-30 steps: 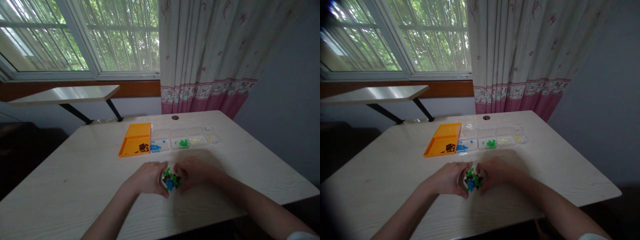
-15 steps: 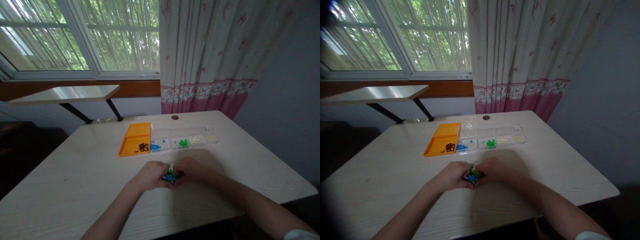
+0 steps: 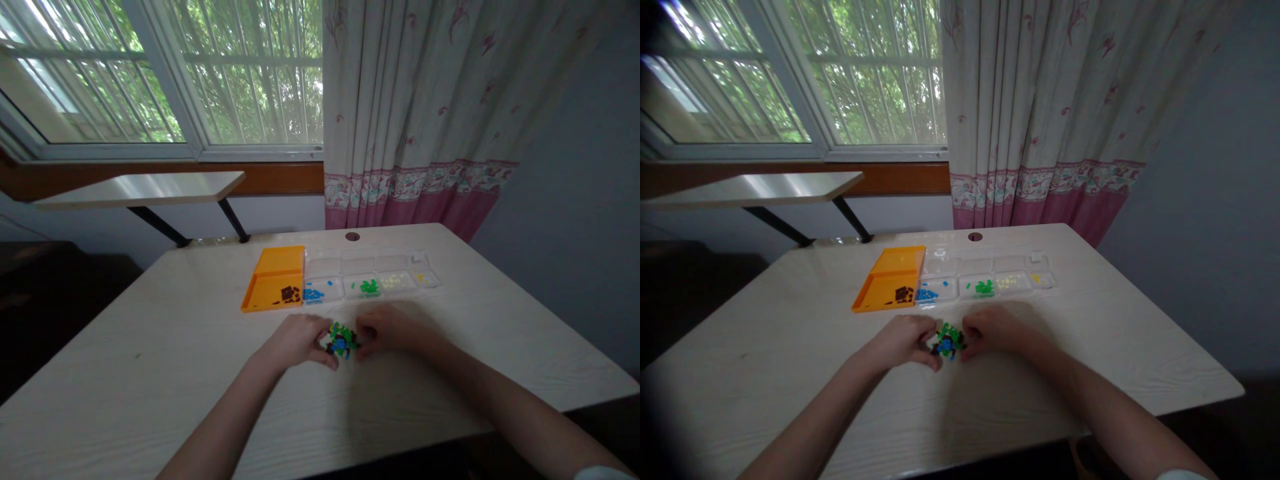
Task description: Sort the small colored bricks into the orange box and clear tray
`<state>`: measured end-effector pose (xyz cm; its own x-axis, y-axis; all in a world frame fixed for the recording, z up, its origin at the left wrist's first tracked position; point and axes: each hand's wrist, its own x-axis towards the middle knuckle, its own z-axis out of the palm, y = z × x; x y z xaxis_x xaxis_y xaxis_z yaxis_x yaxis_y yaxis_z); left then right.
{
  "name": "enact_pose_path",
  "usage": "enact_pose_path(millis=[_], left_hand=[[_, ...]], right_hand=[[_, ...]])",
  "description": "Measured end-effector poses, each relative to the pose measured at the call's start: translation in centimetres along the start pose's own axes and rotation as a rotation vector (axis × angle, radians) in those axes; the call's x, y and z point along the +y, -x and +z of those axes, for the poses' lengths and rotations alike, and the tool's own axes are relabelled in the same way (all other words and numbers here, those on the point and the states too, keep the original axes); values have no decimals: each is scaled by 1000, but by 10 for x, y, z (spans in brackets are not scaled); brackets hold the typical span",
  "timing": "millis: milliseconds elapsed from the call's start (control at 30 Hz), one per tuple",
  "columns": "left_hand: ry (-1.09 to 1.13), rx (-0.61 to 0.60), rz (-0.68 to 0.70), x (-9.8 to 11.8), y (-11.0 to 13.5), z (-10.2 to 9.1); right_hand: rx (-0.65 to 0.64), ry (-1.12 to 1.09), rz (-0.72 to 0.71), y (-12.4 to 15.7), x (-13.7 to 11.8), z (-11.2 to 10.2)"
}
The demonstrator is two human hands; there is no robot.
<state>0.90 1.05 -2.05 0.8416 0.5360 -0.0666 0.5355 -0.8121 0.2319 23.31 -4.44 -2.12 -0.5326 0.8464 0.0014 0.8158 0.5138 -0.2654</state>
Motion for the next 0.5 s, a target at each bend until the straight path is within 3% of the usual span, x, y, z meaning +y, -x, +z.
enact_pose_path(millis=[200,500], left_hand=[[-55,-15,-45,-11,4,-2],[-42,65,15,-1,2,-2]], right_hand=[[-34,-104,-11,3,4,-3],[-41,-229,-15,4,7,2]])
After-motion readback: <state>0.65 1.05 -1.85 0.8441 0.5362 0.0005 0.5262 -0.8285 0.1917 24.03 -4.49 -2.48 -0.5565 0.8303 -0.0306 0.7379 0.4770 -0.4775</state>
